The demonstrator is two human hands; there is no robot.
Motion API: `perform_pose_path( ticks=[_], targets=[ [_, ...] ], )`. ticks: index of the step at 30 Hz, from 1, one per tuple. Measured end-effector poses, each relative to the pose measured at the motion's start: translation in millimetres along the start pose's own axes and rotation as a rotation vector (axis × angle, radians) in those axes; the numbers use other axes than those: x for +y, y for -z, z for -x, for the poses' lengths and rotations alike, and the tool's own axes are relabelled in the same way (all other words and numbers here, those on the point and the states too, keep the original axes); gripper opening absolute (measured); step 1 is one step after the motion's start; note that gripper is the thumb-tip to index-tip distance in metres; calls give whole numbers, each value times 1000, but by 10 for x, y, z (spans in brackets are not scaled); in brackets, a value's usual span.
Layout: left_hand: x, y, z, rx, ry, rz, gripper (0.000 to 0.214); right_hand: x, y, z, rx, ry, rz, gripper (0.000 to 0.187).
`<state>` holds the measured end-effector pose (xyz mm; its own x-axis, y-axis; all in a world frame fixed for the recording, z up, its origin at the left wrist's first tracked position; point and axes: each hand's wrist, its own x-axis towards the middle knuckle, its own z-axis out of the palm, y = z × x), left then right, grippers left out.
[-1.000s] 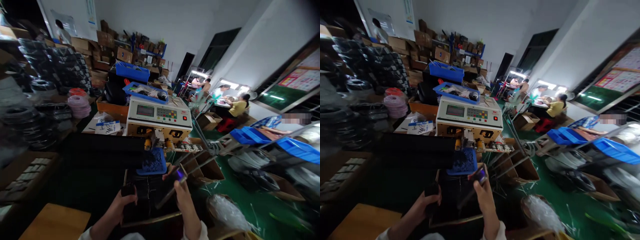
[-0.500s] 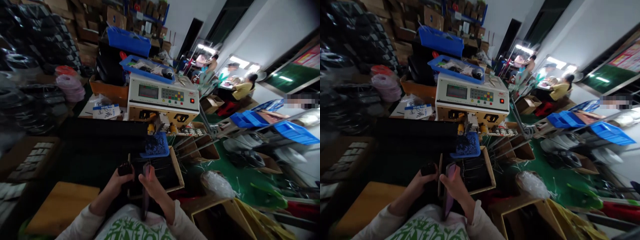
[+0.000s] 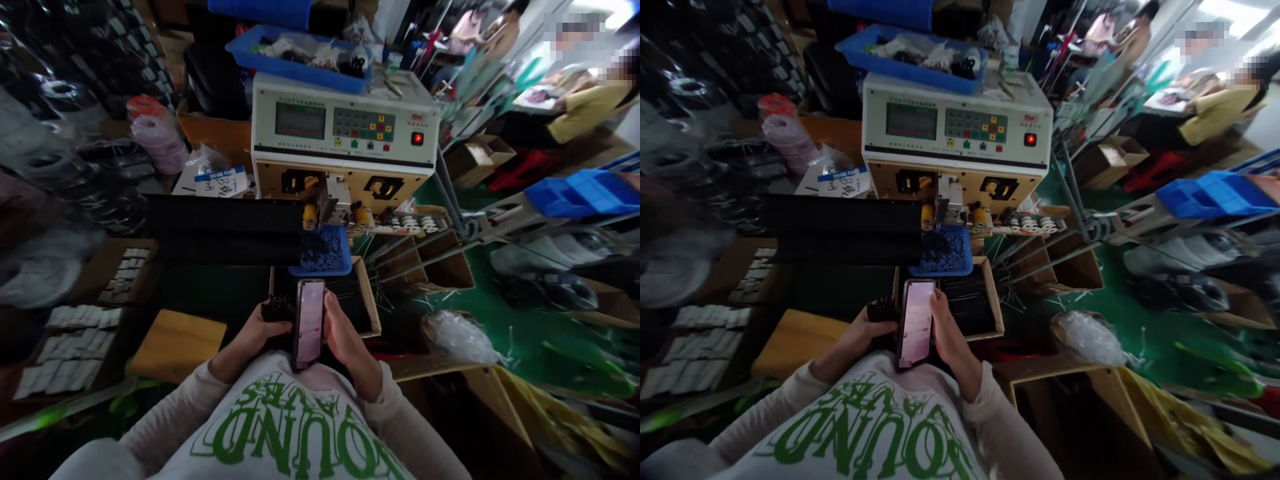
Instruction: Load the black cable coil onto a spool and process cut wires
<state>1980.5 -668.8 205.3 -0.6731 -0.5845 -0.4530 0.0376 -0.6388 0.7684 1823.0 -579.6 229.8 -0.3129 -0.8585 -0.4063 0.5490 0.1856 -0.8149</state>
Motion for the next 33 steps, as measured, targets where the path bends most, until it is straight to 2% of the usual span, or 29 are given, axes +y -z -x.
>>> perform_pose_path(
  ticks=[2, 4, 7, 11, 16, 20, 22, 25, 27, 29, 33],
  targets=[
    [-3, -6, 1, 33, 10, 15, 37, -50, 32, 15, -3, -47, -59, 43],
    [7, -15, 11, 71, 25, 35, 36, -89, 93, 46, -7, -95, -81, 46],
    [22, -32, 29, 96, 33, 74, 32, -110, 194, 108, -72, -113, -31, 68],
    [0, -56, 38, 96, 44, 122, 33, -97, 267, 164, -201, -20, 130, 95],
    [-35, -51, 29, 111, 27, 128, 34, -47, 311, 159, -286, -4, 268, 113],
    [-23, -44, 29, 105, 27, 109, 34, 6, 304, 116, -246, 32, 292, 107],
    [-7, -50, 31, 97, 16, 103, 35, 5, 257, 90, -173, 39, 315, 92],
    [29, -60, 25, 96, -8, 104, 36, -35, 169, 66, -29, 41, 341, 58],
    [61, -61, 14, 120, -14, 94, 35, -73, 135, 64, 20, 26, 325, 49],
    [98, -59, -3, 142, -11, 81, 33, -106, 133, 69, -18, 12, 312, 53],
    [171, -62, -42, 156, -18, 73, 31, -142, 177, 67, -211, 40, 304, 87]
  ],
)
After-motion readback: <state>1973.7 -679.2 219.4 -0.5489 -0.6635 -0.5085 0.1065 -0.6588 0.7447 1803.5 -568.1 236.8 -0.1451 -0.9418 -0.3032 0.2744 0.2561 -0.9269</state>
